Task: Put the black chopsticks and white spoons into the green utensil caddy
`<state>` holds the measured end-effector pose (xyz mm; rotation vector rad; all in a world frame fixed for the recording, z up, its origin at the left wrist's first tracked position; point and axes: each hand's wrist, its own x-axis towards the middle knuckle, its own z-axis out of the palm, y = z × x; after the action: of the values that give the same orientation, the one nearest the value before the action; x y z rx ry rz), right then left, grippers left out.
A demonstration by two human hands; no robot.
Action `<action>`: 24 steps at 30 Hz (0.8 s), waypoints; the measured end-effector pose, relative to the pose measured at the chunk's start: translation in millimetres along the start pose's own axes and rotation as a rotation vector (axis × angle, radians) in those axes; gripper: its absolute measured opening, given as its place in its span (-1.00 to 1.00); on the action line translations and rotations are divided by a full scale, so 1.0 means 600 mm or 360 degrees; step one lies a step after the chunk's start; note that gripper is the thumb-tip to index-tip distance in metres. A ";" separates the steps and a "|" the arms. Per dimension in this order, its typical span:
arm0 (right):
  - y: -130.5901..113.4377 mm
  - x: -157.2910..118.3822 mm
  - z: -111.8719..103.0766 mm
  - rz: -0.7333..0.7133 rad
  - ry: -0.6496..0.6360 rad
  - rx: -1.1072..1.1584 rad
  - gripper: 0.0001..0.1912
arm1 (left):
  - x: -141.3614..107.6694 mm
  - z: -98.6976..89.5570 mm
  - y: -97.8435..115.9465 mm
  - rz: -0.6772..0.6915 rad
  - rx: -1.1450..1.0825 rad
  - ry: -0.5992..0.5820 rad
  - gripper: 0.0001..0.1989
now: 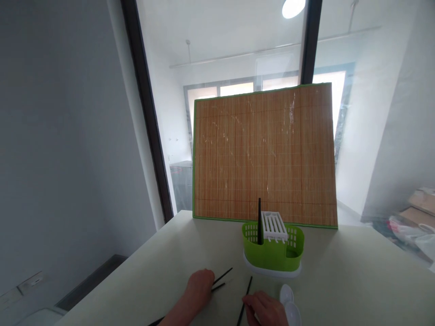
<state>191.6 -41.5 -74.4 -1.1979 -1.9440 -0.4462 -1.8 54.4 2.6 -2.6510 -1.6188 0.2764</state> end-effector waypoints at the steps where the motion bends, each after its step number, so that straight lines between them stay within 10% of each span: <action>1: 0.000 0.000 0.001 -0.0014 -0.0012 -0.0007 -0.82 | 0.002 -0.002 -0.001 0.0008 0.0003 0.0000 -0.62; 24: 0.005 -0.009 0.010 0.0117 0.0016 0.0116 -0.77 | 0.010 0.066 -0.050 0.0264 0.0142 0.0049 -0.65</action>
<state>192.7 -39.0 -82.5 -1.2136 -1.8848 -0.3393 -31.8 70.4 -33.9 -2.7108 -1.3463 0.3020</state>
